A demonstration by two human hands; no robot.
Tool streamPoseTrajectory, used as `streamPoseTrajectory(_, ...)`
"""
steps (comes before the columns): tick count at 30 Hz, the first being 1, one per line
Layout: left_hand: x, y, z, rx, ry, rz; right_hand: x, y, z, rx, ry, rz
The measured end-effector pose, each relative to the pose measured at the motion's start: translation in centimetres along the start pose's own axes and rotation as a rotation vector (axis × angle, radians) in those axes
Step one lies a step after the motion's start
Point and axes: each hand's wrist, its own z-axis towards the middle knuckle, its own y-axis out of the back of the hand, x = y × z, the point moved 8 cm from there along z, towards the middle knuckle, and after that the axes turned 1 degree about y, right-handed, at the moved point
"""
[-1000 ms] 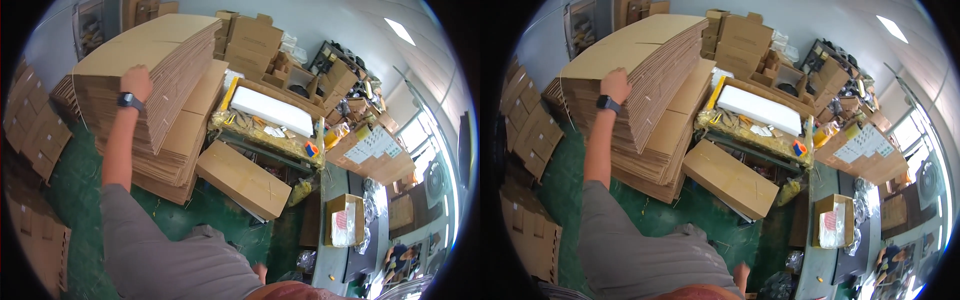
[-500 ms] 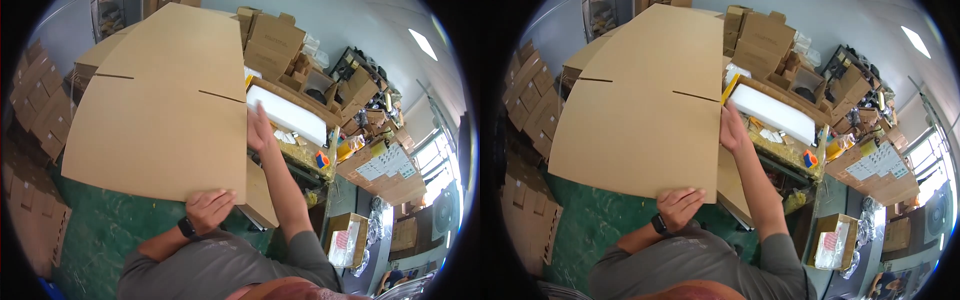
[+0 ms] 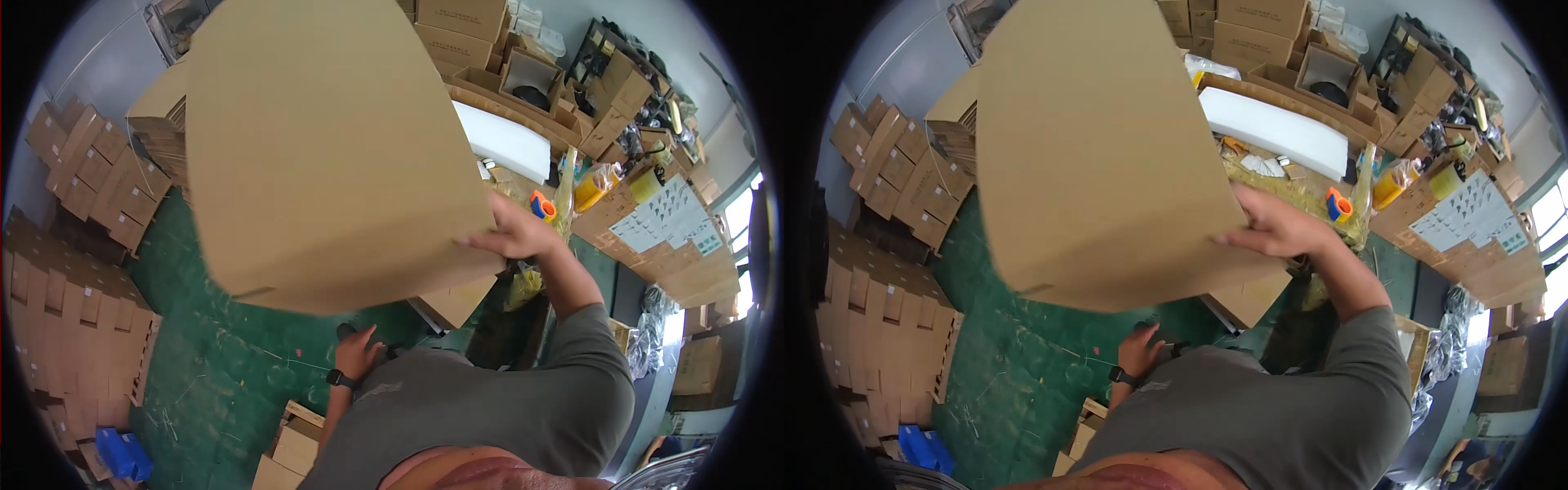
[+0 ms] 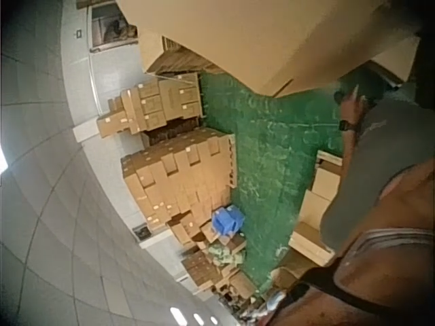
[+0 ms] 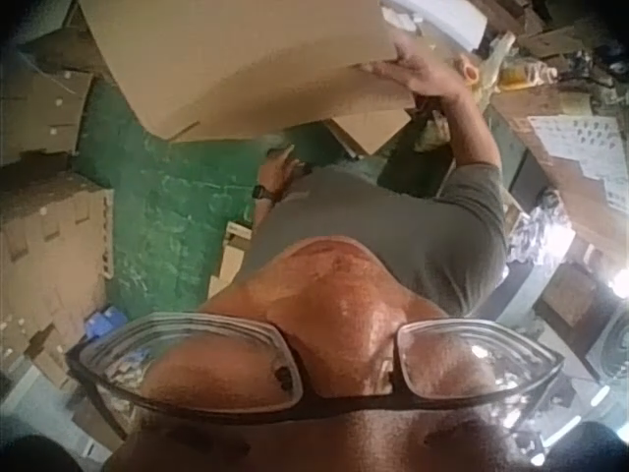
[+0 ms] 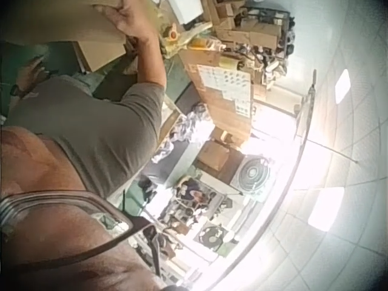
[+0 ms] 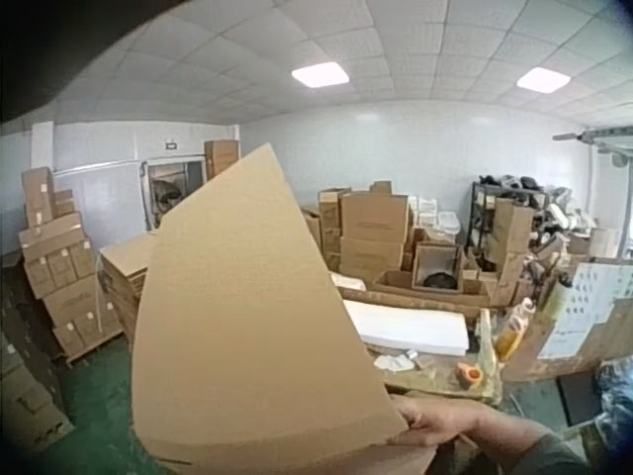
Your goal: The recorder is packing individual items into cardboard boxes, sealing them with a tape dispenser, and applying labels in a warehouse environment.
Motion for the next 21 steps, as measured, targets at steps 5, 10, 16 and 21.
streamPoseTrajectory(5,3.3,-6.6,-3.5,-0.331,0.530,-0.968,-4.8,3.3,-10.1,0.004,-0.268,-0.149)
streamPoseTrajectory(10,2.2,-3.4,-1.1,-0.701,0.506,-1.423,-14.1,7.4,-21.8,-0.183,-0.500,-0.147)
streamPoseTrajectory(16,1.0,4.5,8.8,-0.984,0.333,-1.664,-25.4,5.9,-33.1,-0.057,-0.770,-0.307)
streamPoseTrajectory(21,6.1,5.4,12.7,-1.090,0.556,-1.270,-26.6,3.8,-31.7,0.163,-0.769,-0.403)
